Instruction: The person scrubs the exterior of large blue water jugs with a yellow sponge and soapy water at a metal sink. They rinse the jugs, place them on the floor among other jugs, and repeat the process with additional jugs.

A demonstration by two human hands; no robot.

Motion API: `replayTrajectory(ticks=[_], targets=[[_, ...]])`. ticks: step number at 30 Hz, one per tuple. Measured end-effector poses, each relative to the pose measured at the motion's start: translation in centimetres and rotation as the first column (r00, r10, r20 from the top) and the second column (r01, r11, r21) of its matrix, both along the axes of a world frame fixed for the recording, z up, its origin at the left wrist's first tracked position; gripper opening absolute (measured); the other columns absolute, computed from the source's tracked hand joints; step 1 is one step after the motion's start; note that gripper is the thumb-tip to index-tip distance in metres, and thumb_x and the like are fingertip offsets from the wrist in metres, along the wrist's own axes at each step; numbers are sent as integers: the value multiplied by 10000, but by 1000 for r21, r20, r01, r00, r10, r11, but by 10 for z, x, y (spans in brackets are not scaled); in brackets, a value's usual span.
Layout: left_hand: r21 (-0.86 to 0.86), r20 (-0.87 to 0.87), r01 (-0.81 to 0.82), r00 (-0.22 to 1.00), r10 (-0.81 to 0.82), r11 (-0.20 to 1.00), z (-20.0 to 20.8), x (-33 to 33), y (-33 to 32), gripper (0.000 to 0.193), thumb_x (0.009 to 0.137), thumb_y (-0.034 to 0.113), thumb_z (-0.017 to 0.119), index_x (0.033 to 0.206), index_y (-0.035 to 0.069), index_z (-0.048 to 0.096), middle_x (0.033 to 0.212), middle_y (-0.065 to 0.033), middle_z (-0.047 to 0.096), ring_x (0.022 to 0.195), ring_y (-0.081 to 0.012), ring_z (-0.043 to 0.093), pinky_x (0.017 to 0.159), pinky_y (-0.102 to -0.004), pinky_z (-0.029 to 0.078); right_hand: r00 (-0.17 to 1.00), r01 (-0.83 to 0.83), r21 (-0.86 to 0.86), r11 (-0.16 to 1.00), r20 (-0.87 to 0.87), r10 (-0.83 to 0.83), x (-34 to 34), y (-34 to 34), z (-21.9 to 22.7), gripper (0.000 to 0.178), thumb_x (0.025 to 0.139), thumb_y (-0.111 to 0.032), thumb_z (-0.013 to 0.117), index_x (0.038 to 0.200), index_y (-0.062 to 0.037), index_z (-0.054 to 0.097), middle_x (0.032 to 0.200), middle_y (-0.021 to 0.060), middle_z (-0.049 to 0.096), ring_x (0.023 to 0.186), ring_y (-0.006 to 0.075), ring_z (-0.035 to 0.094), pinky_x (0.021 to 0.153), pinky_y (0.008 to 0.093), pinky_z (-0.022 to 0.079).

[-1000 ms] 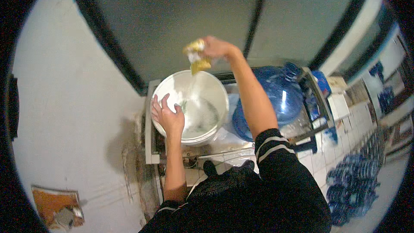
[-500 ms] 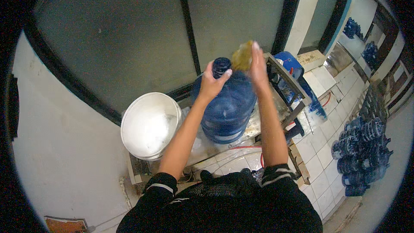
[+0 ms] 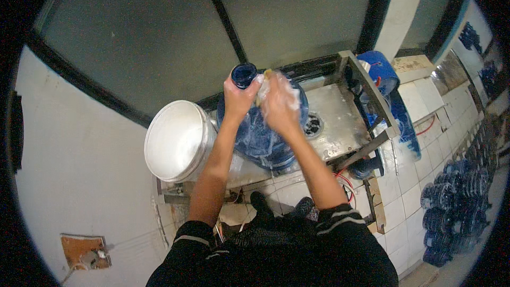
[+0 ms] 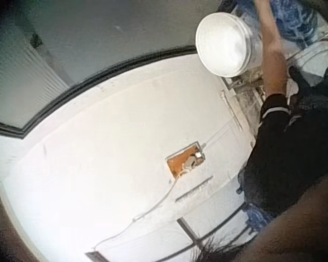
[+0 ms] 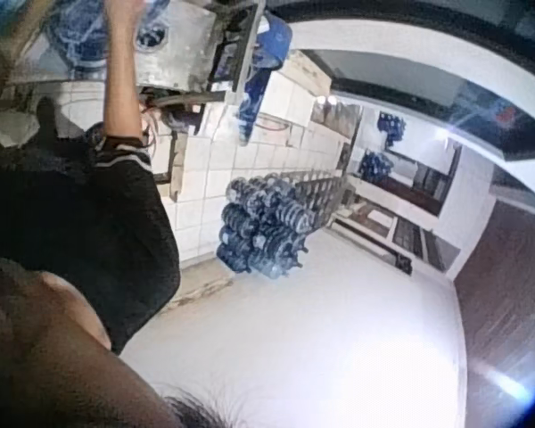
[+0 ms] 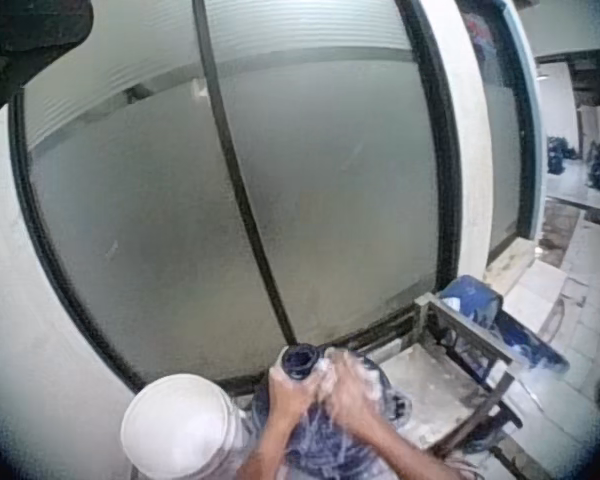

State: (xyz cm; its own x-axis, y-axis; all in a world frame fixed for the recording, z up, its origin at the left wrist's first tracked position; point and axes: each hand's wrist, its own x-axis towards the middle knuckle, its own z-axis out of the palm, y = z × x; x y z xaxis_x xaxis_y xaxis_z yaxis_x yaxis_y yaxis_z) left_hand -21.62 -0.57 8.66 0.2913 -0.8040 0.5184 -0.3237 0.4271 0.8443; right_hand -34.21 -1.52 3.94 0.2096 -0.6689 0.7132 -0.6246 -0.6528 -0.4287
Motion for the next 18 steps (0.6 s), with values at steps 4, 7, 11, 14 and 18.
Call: replayTrajectory(ticks=[4,7,11,14,18], targets=[[-16,41,23,999,-22,1000,1,-6,-4,176,753,133,762,799,12,642,735,-22,647,657,-90,577,617,-260,478,949,-263,461,848,-36,314,1,-100,15,321,894,-275,481,1043,-38,637,1090,233,622,1034,403,586,871,474,466],[-18,-31,34,999,-35,999,-1,-7,-8,166,753,130,760,786,13,647,730,-20,648,655,-93,585,623,-260,481,896,-341,572,746,-42,442,21,-145,7,386,906,-356,460,950,-39,678,984,241,650,973,393,616,844,453,475],[81,16,-11,1000,9,997,7,-2,7,213,729,103,765,868,-10,648,789,-50,662,723,-102,600,686,-269,495,911,-377,488,787,40,411,14,-113,11,387,924,-337,450,1005,-29,670,1012,231,649,990,381,613,857,430,475],[98,6,-5,1000,5,995,9,-5,9,214,728,111,768,861,-10,651,789,-57,667,716,-103,601,682,-273,496,939,-342,309,888,151,309,-16,-58,15,336,941,-243,448,1082,0,633,1100,226,627,1060,373,585,914,419,456],[231,-47,170,985,-163,958,9,7,-2,228,713,152,788,832,2,665,792,-53,674,726,-105,605,687,-273,494,953,-281,24,959,126,276,-42,5,9,294,920,-104,473,1167,27,565,1227,215,560,1182,373,512,1004,430,405]])
